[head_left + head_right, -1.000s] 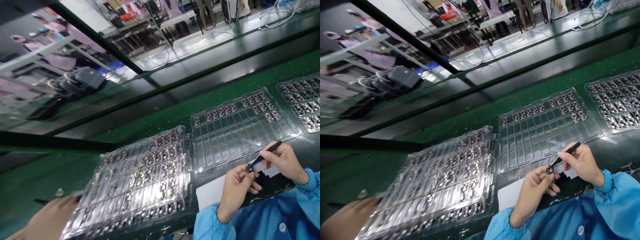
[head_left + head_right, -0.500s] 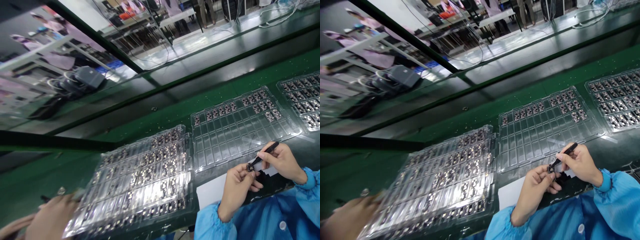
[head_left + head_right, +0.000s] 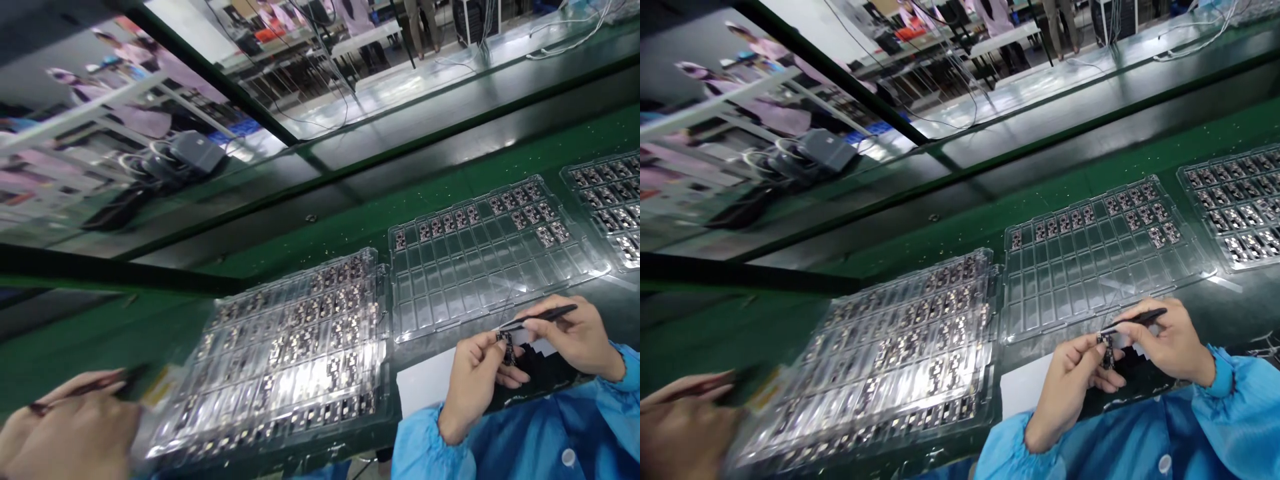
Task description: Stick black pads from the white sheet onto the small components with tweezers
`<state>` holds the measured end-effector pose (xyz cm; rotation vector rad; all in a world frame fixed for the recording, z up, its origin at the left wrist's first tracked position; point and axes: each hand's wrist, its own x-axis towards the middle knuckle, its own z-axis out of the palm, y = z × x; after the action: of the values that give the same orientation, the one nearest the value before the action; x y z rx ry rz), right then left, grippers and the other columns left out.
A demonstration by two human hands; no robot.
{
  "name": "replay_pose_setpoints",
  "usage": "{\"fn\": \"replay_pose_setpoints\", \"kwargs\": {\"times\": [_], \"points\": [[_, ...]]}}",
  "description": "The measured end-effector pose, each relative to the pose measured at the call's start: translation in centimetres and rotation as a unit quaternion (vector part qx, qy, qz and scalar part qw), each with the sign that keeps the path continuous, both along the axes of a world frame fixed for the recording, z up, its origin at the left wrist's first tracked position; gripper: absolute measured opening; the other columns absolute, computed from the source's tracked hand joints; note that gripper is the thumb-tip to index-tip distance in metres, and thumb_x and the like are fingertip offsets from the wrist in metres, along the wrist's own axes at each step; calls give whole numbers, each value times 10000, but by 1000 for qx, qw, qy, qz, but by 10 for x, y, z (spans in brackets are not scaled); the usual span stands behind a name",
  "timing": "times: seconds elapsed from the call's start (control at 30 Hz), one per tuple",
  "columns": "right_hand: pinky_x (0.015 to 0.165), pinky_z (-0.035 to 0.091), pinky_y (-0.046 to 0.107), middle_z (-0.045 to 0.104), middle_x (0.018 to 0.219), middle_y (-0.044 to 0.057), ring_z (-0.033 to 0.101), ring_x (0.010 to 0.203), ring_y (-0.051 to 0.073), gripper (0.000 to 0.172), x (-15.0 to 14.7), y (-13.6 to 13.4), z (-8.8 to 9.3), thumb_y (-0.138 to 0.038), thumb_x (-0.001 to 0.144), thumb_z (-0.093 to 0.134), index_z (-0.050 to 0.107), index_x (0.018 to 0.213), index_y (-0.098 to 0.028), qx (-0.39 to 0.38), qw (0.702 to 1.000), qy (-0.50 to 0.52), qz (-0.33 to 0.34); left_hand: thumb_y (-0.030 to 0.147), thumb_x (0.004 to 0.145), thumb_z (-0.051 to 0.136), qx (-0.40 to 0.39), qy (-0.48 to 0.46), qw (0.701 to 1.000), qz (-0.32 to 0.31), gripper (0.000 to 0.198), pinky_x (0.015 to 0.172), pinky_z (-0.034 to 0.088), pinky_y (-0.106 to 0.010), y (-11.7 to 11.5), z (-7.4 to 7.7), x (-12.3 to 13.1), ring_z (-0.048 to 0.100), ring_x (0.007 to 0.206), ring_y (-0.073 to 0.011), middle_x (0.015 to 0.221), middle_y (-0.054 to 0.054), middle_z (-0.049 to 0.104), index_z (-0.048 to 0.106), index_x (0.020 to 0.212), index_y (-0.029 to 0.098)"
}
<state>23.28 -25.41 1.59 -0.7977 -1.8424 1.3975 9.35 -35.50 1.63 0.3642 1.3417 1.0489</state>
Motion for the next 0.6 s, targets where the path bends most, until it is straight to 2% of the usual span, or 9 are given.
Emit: {"fn": "replay_pose_setpoints", "kwargs": {"times": [0.07,0.17,0.3,0.4,0.5,0.6], "points": [[537,533,259,676,665,19,637,554,160,56,3,2,2,-236,807,633,665,838,-202,30,999,-3,-37,459,753,605,-3,0,1000,2,377,463,470,-173,-2,-1,2,643,522,-140,704,-86,662,618,807,86],[511,528,243,655,603,0,629,533,156,70,8,6,4,-257,822,614,668,840,-217,15,996,-10,-84,463,763,596,-9,-6,1000,-5,383,468,473,-171,-7,5,-2,640,512,-141,614,-73,645,617,787,81],[511,538,243,654,592,11,626,515,162,119,12,8,-3,-305,818,614,665,827,-198,-6,991,-10,-132,445,754,619,16,32,999,1,367,471,491,-196,2,25,-34,640,518,-154,622,-86,659,609,823,84],[520,545,232,664,624,24,634,537,165,151,11,10,-11,-326,811,615,673,796,-188,5,990,-13,-141,395,740,654,46,123,990,48,336,492,514,-228,37,39,-82,639,532,-163,601,-70,646,596,867,90],[526,546,225,676,664,40,648,574,177,180,11,13,-19,-334,811,605,688,746,-188,48,991,-25,-125,304,769,641,54,217,968,114,230,523,524,-230,89,46,-138,634,553,-146,591,-33,600,576,820,90],[519,542,222,661,636,36,638,549,171,215,12,15,-26,-353,816,593,701,735,-186,75,991,-41,-106,218,824,574,55,294,940,162,200,563,518,-208,133,49,-188,619,575,-98,705,-37,606,547,969,83]]}}
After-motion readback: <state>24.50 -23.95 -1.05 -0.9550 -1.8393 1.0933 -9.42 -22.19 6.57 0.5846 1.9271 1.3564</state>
